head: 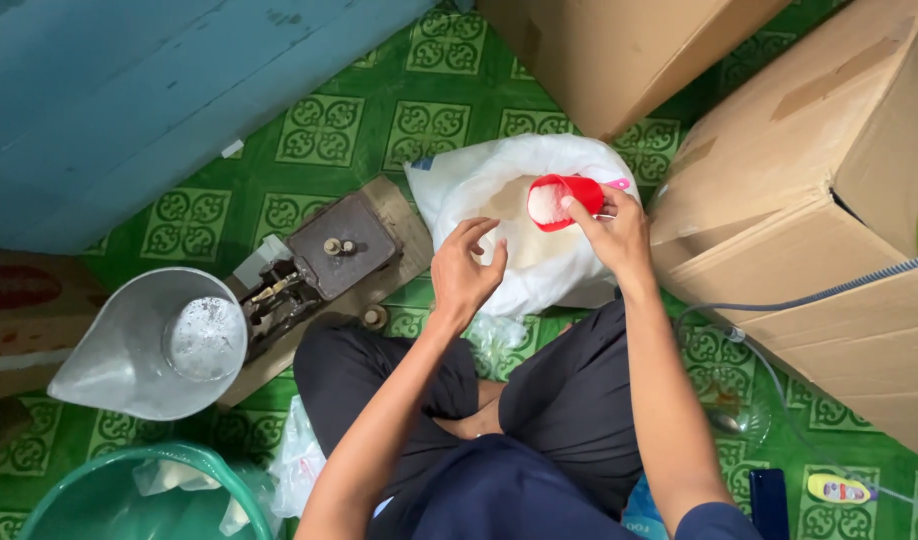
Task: Packaging white powder from a large sack into small plastic bags using a scoop and a manual filling funnel.
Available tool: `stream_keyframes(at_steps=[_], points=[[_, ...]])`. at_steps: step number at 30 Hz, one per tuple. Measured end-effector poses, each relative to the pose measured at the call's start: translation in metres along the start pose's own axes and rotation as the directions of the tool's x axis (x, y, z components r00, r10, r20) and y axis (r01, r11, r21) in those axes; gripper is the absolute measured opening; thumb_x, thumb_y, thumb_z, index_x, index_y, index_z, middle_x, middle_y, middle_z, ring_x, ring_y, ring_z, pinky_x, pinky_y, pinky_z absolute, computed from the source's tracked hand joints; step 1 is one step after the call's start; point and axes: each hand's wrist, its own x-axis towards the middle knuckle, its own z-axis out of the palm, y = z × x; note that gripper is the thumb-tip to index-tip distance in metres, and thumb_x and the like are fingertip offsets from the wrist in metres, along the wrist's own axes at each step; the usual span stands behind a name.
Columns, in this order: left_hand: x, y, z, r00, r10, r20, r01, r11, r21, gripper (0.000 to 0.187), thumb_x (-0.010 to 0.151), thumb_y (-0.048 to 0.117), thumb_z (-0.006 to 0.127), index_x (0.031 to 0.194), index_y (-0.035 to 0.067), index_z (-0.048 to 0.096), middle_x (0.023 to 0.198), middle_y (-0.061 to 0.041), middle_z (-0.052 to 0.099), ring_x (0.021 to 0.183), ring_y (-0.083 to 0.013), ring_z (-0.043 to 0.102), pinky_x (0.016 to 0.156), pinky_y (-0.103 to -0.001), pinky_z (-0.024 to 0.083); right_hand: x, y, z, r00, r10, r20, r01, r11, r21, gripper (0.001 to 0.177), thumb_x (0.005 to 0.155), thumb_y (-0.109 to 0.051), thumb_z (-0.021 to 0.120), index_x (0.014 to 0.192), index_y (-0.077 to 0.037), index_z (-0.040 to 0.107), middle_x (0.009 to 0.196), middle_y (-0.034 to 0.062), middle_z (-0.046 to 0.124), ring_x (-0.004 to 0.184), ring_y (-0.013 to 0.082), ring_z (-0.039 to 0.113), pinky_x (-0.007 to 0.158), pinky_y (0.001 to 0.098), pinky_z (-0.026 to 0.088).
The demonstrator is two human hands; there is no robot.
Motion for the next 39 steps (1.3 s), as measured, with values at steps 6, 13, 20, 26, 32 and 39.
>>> stream_keyframes(at_steps=[6,13,20,26,32,39], points=[[0.0,0.005,-0.005,1.0,-0.018,0.003,0.018,0.998,-0.056,0.032,0.08,0.01,0.059,0.107,0.015,0.074,0.108,0.002,0.071,0.066,-0.0187,0.069,0.065,-0.034,0.055,-0.006,-0.006,-0.005,1.0,-0.025,-0.005,0.025,1.0,0.004,0.07,0.078,-0.043,0.085,0.121,0.008,0.063,0.106,0.0246,0.064,0.099,0.0341,0.068,0.084,0.0334,0.057],[0.004,0.002,0.005,0.999,-0.034,0.043,0.041,0.985,-0.166,0.04,0.076,0.002,0.057,0.113,0.007,0.071,0.112,-0.008,0.068,0.066,-0.0236,0.071,0.063,-0.033,0.057,-0.023,-0.034,-0.014,0.989,-0.132,-0.063,0.131,0.991,-0.019,0.072,0.075,-0.037,0.088,0.121,0.01,0.061,0.107,0.0272,0.06,0.101,0.0397,0.065,0.086,0.0374,0.056],[0.005,0.0,0.019,0.988,-0.095,0.122,0.111,0.985,-0.131,0.042,0.075,0.007,0.061,0.116,0.004,0.07,0.116,-0.009,0.067,0.069,-0.0257,0.073,0.066,-0.036,0.058,-0.041,-0.055,-0.011,0.958,-0.279,-0.065,0.27,0.955,-0.122,0.073,0.069,-0.032,0.089,0.119,0.012,0.059,0.103,0.0276,0.058,0.096,0.0401,0.065,0.081,0.0366,0.056],[0.007,0.005,0.025,0.982,-0.126,0.138,0.147,0.977,-0.155,0.044,0.075,0.008,0.062,0.118,0.002,0.068,0.118,-0.012,0.066,0.071,-0.0275,0.073,0.068,-0.038,0.059,-0.053,-0.07,-0.001,0.955,-0.289,-0.064,0.276,0.946,-0.169,0.076,0.067,-0.033,0.089,0.119,0.012,0.057,0.105,0.0278,0.057,0.097,0.0417,0.064,0.082,0.0395,0.056],[0.008,0.005,0.026,0.979,-0.145,0.144,0.17,0.969,-0.178,0.045,0.075,0.009,0.063,0.119,-0.002,0.067,0.12,-0.015,0.065,0.073,-0.0302,0.073,0.067,-0.038,0.059,-0.064,-0.087,0.004,0.943,-0.322,-0.088,0.291,0.921,-0.258,0.081,0.065,-0.034,0.091,0.121,0.009,0.053,0.111,0.0268,0.053,0.104,0.0481,0.059,0.088,0.0506,0.051],[0.011,0.008,0.026,0.98,-0.142,0.142,0.169,0.966,-0.198,0.045,0.076,0.011,0.065,0.119,-0.002,0.067,0.119,-0.015,0.065,0.072,-0.0292,0.074,0.065,-0.036,0.059,-0.065,-0.084,0.013,0.947,-0.31,-0.089,0.271,0.916,-0.297,0.084,0.061,-0.033,0.093,0.123,0.004,0.05,0.114,0.0236,0.05,0.109,0.0471,0.056,0.091,0.0531,0.048]])
